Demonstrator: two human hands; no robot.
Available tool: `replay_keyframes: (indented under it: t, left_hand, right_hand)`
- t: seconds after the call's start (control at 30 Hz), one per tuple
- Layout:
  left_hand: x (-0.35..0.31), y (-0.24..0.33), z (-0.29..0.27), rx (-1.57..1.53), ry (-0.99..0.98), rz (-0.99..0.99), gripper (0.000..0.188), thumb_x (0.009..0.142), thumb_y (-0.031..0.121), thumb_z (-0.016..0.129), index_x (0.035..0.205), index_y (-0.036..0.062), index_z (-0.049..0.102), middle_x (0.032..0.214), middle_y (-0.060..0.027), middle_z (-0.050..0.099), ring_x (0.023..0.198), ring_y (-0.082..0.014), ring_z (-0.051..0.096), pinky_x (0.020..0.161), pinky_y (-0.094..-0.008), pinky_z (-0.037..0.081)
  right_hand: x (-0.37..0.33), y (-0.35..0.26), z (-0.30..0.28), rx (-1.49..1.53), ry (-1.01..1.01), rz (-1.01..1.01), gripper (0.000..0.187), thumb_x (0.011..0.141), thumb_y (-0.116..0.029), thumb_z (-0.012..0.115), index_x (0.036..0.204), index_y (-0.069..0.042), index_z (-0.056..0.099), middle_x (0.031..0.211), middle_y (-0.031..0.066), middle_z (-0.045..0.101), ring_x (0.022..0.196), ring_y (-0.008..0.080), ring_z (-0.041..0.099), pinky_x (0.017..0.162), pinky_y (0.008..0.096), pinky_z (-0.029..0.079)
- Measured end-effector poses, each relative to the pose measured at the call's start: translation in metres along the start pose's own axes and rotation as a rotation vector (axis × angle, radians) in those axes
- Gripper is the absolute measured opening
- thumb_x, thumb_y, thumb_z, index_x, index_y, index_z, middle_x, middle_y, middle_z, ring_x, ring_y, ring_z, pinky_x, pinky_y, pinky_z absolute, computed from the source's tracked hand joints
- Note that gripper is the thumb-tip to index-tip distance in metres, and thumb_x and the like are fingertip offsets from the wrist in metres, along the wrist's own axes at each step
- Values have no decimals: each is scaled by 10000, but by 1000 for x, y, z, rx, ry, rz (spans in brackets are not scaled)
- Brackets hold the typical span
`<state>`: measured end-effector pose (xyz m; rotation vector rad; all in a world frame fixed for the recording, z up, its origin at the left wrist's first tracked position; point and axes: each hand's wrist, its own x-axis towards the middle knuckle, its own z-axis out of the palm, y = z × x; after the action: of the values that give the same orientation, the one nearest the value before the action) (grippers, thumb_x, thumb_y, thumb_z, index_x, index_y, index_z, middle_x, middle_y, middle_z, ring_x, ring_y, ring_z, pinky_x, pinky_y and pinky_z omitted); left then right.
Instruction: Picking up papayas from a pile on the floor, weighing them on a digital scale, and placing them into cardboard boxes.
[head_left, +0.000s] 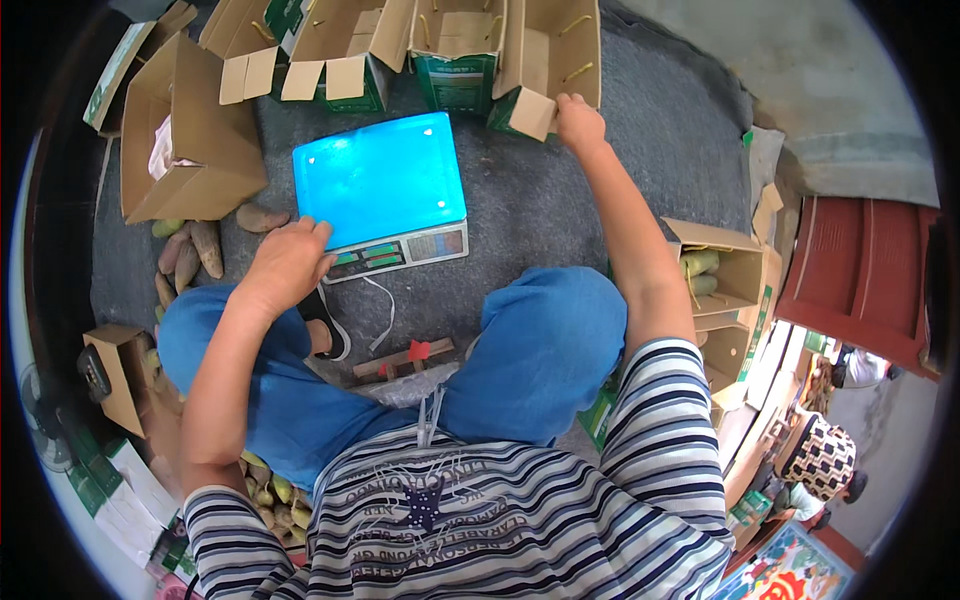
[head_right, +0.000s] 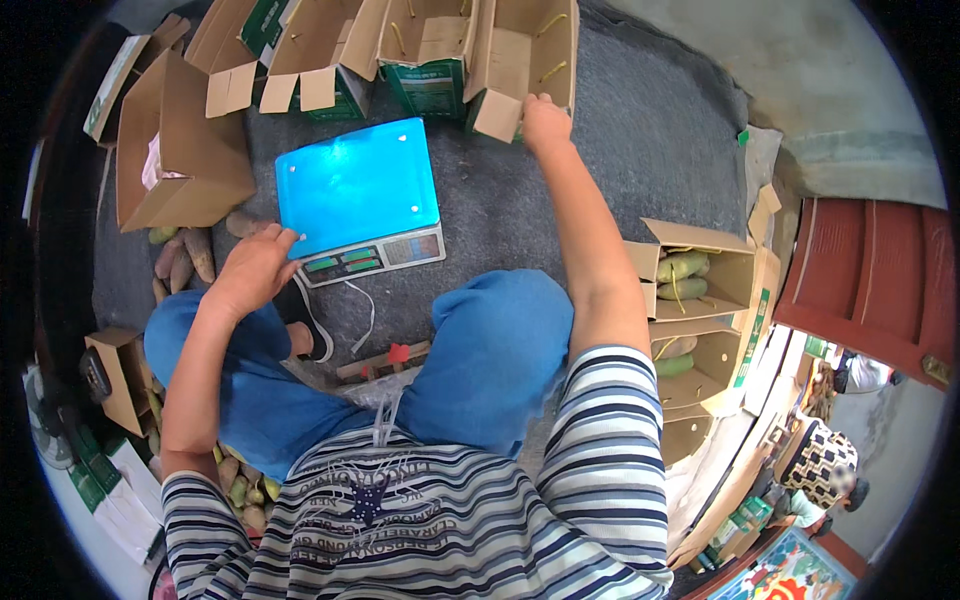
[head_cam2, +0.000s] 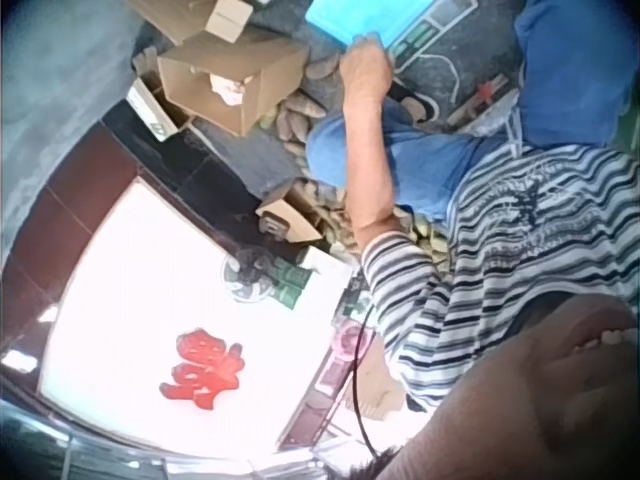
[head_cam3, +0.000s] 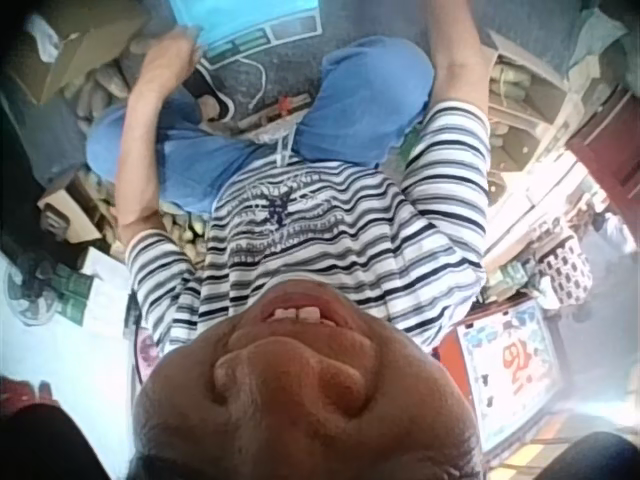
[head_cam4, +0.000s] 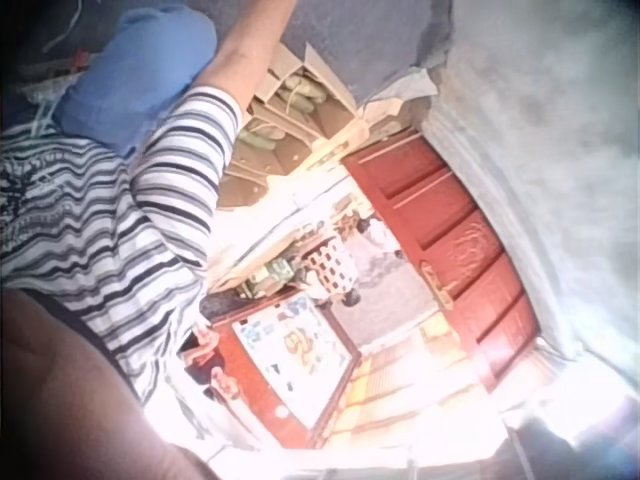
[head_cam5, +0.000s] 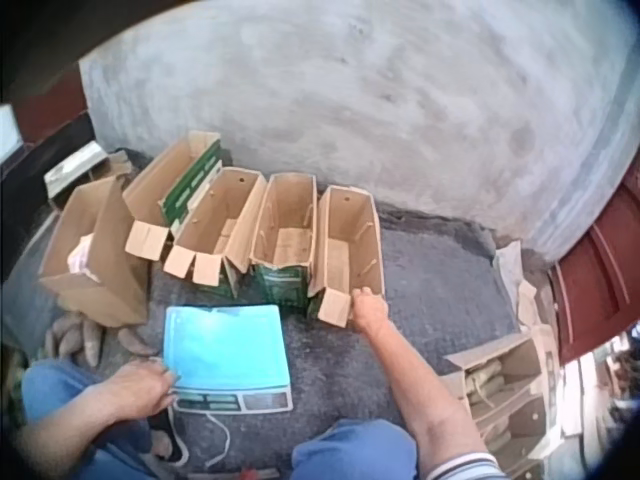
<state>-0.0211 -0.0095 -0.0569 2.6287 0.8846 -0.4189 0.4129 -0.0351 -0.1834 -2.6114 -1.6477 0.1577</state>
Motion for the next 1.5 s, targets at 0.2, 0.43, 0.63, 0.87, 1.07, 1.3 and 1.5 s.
replay_keyframes:
  t: [0.2, 0.43, 0.63, 0.87, 1.07, 1.3, 1.5]
  left_hand:
    - [-7, -2, -4, 21, 47, -13, 296, 781, 138, 621, 1040, 30, 529, 924, -168, 551, 882, -352, 553, 736, -432, 450]
    - [-6, 7, -6, 54, 84, 53, 284, 781, 148, 623, 1016, 21, 526, 921, -169, 550, 879, -351, 554, 734, -434, 449]
    - [-12, 6, -7, 21, 102, 50, 260, 796, 156, 608, 989, 10, 513, 906, -180, 545, 866, -356, 556, 725, -441, 447]
    - [-22, -6, 1, 37, 81, -4, 235, 813, 176, 589, 941, -4, 509, 884, -186, 550, 850, -360, 561, 709, -448, 450]
    - [-22, -5, 0, -7, 129, 55, 255, 803, 197, 600, 948, 1, 527, 894, -178, 558, 859, -341, 566, 707, -439, 461]
    - [-29, 3, 10, -20, 121, 63, 246, 787, 213, 621, 919, 15, 559, 888, -165, 576, 849, -321, 585, 715, -428, 469]
    - [-26, 3, 14, 18, 25, 34, 243, 775, 237, 635, 889, 23, 620, 909, -168, 595, 867, -321, 597, 720, -415, 480]
  right_hand:
    - [-71, 20, -35, -33, 27, -82, 162, 794, -92, 479, 925, -77, 573, 948, 150, 579, 894, 349, 587, 749, 434, 479]
    - [-198, 86, -84, 15, -384, -113, 182, 818, -86, 464, 931, -56, 603, 965, 175, 595, 930, 346, 567, 785, 428, 457]
    - [-166, 8, -53, 254, -94, 70, 429, 799, -439, 561, 967, -47, 607, 937, 199, 622, 936, 358, 577, 803, 420, 453]
    - [-141, 13, -21, 171, -1, 302, 374, 781, -377, 591, 877, -16, 618, 851, 197, 632, 804, 357, 604, 717, 425, 471]
    - [-180, 10, -99, 602, 318, 223, 240, 837, -207, 615, 960, 0, 618, 799, 130, 644, 746, 176, 602, 703, 297, 461]
    - [-213, -58, -208, 568, 544, -110, 102, 848, -86, 606, 886, 8, 596, 762, 56, 555, 695, 121, 515, 635, 238, 418]
    - [-192, -149, -232, 483, 344, -462, 126, 823, -108, 622, 871, 4, 591, 731, 77, 529, 670, 194, 520, 614, 272, 416]
